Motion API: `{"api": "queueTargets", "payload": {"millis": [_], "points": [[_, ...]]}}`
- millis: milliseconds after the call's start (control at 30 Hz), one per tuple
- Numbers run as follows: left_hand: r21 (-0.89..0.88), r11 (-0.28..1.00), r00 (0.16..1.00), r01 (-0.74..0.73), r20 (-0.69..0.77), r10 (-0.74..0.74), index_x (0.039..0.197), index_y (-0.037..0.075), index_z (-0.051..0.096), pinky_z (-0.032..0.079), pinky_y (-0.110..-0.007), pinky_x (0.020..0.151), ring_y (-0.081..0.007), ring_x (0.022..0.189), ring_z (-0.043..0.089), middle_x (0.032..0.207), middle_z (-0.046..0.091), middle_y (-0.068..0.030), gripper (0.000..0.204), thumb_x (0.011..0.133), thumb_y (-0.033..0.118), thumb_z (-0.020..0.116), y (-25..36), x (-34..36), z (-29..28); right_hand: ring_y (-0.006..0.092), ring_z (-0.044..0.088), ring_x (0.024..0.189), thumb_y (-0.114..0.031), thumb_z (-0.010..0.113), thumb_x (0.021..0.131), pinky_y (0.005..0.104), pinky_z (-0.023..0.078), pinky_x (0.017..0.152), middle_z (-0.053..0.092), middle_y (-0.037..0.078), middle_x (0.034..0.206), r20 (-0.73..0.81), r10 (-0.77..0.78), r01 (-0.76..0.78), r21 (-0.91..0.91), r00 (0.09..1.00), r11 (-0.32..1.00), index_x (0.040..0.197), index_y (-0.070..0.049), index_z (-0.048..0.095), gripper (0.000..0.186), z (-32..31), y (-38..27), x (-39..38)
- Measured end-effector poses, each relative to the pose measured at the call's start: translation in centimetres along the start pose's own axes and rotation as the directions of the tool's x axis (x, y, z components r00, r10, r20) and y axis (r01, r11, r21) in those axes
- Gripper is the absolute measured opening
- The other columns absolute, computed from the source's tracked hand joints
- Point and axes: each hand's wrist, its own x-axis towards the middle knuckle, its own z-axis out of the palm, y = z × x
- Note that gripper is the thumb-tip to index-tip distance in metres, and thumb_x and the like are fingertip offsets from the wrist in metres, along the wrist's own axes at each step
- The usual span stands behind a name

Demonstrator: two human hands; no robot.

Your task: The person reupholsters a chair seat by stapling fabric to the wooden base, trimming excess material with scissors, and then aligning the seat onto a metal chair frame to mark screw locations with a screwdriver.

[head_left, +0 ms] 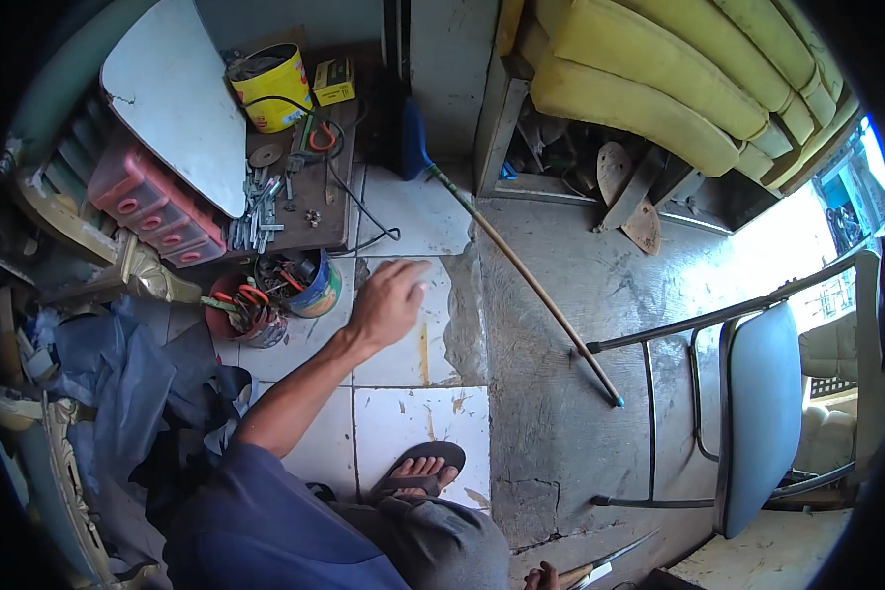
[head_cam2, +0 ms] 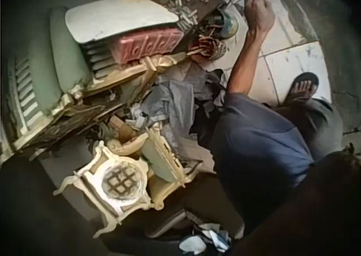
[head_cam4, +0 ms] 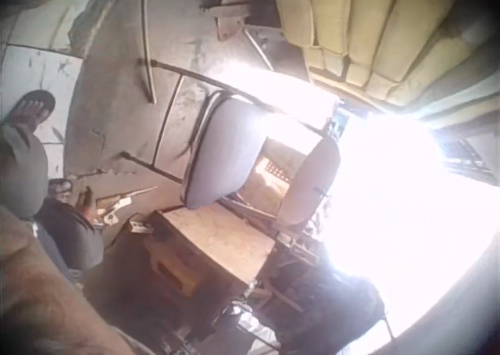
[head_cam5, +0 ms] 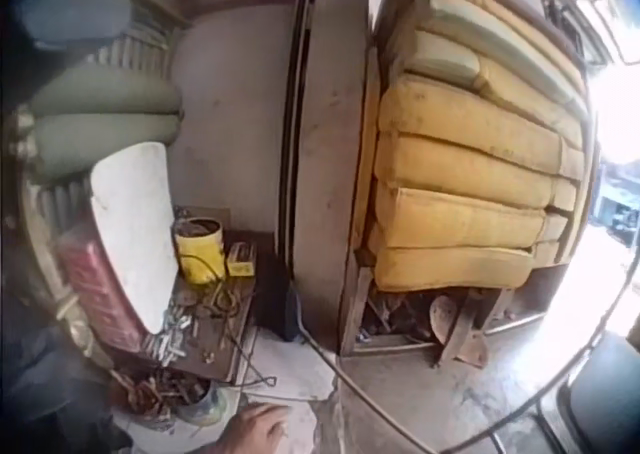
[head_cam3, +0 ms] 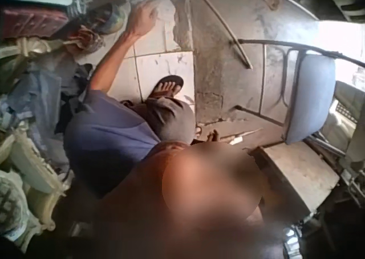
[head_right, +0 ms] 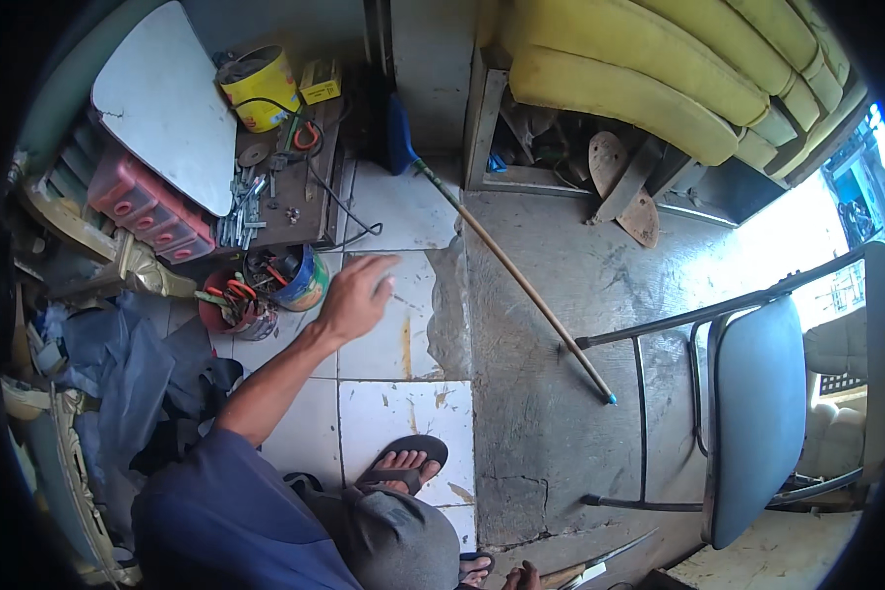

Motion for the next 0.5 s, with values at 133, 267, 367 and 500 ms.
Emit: {"api": "queueTargets", "payload": {"millis": [133, 267, 367, 500], "points": [[0.328, 0.926, 0.912, 0.185, -0.409, -0.037, 0.121, 0.001, 0.066, 0.049, -0.044, 0.093, -0.0363, 0.103, 0.062, 0.113, 0.065, -0.0163, 0.029, 0.092, 0.006, 0.064, -8.6, 0.6, -8.4, 0.0146, 0.063, 0.083, -0.014, 0.059, 0.103, 0.0287, 0.052, 0.081, 0.069, 0.009, 0.095, 0.055, -0.311, 0.311, -0.346, 0.949, 0.885, 0.13, -0.009, 0.061, 0.028, 0.7, -7.8, -0.6], [0.445, 0.886, 0.954, 0.133, -0.3, 0.008, 0.113, 0.0, 0.07, 0.05, -0.044, 0.09, -0.0372, 0.101, 0.062, 0.106, 0.065, -0.0182, 0.023, 0.092, 0.006, 0.065, -12.7, 2.6, -11.8, 0.0148, 0.066, 0.086, -0.018, 0.063, 0.102, 0.0302, 0.053, 0.082, 0.072, 0.01, 0.099, 0.082, -0.348, 0.355, -0.342, 0.934, 0.87, 0.133, -0.01, 0.061, 0.033, 2.0, -9.6, 0.7], [0.386, 0.914, 0.983, 0.123, -0.172, -0.059, 0.104, 0.001, 0.072, 0.051, -0.046, 0.085, -0.0398, 0.099, 0.063, 0.101, 0.065, -0.0196, 0.015, 0.091, 0.006, 0.066, -10.7, 5.8, -9.6, 0.0346, 0.071, 0.086, -0.012, 0.066, 0.091, 0.0422, 0.056, 0.083, 0.071, 0.019, 0.091, 0.004, -0.228, 0.224, -0.219, 0.974, 0.95, 0.12, 0.001, 0.065, 0.032, 1.7, -13.2, 0.2], [0.497, 0.862, 0.993, 0.097, 0.01, -0.117, 0.105, 0.005, 0.067, 0.05, -0.051, 0.081, -0.0443, 0.093, 0.064, 0.097, 0.067, -0.0227, 0.015, 0.09, 0.004, 0.068, -15.7, 6.0, -8.5, 0.0384, 0.072, 0.093, -0.017, 0.068, 0.091, 0.0433, 0.057, 0.082, 0.073, 0.021, 0.099, -0.023, -0.28, 0.258, -0.323, 0.96, 0.911, 0.118, -0.005, 0.068, 0.029, 1.3, -16.0, 0.2]]}}
